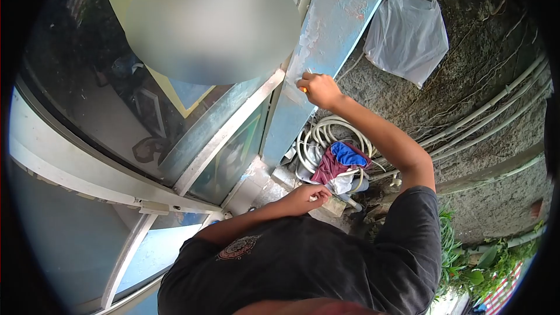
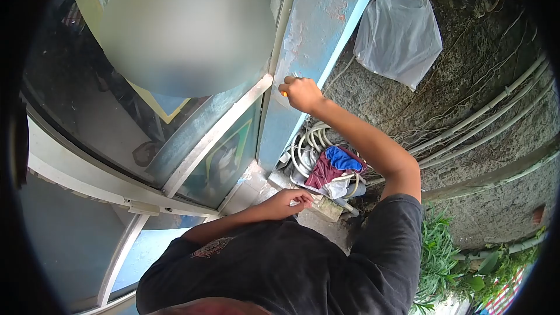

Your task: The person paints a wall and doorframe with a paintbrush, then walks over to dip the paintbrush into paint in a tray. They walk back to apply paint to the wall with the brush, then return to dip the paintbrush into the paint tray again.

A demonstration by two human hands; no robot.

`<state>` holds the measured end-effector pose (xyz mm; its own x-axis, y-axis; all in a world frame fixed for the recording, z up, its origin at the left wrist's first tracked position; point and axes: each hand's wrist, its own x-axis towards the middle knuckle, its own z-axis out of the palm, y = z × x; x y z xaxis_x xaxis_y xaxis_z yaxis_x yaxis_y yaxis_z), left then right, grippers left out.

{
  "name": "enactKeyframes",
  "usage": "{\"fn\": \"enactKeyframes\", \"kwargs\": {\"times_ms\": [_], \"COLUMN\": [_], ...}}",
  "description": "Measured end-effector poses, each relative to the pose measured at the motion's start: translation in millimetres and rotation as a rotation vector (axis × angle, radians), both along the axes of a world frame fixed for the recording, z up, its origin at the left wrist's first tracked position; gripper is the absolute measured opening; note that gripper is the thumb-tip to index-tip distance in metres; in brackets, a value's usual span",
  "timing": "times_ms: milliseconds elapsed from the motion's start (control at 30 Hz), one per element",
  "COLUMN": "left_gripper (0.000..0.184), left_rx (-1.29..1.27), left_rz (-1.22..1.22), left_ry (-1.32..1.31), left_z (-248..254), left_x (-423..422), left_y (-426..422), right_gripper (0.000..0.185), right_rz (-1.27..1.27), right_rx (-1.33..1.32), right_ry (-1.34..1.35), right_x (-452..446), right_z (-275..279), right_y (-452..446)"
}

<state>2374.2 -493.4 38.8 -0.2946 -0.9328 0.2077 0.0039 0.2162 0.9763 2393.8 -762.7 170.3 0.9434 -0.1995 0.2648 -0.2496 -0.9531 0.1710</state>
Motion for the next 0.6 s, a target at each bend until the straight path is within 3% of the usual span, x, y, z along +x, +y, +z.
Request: {"fn": "enactKeyframes", "kwargs": {"times_ms": [100, 167, 267, 333, 400, 533, 600], "left_gripper": [0.024, 0.024, 0.024, 0.025, 0.025, 0.024, 0.024], "left_rx": [-0.003, 0.001, 0.021, 0.0, 0.021, 0.036, 0.033], "left_rz": [-0.008, 0.0, 0.007, 0.006, -0.013, -0.009, -0.009], "left_ry": [-0.018, 0.004, -0.011, -0.02, -0.01, 0.009, 0.013], "left_z": [0.7, -5.6, -5.2, -10.1, -5.2, -4.7, -3.6], "left_x": [-0.5, -0.1, 1.8, 0.7, 2.5, 5.3, 5.6], "left_y": [1.1, 1.7, 2.0, 2.0, 2.8, 3.0, 3.6], "right_gripper": [0.012, 0.009, 0.01, 0.012, 0.012, 0.017, 0.015], "right_rz": [-0.063, -0.082, -0.015, 0.105, 0.076, 0.038, 0.065], "right_rx": [0.086, -0.02, -0.487, -0.728, -0.804, -0.607, -0.337], "right_ry": [-0.268, -0.509, -0.77, -0.853, -0.806, -0.33, -0.205], "right_x": [-1.7, -10.2, -31.2, -38.6, -45.5, -56.3, -61.0], "right_z": [55.7, 129.3, 222.7, 256.0, 244.6, 109.7, 54.6], "right_y": [-12.0, -7.2, 11.9, 19.0, 9.3, -9.3, 6.2]}}
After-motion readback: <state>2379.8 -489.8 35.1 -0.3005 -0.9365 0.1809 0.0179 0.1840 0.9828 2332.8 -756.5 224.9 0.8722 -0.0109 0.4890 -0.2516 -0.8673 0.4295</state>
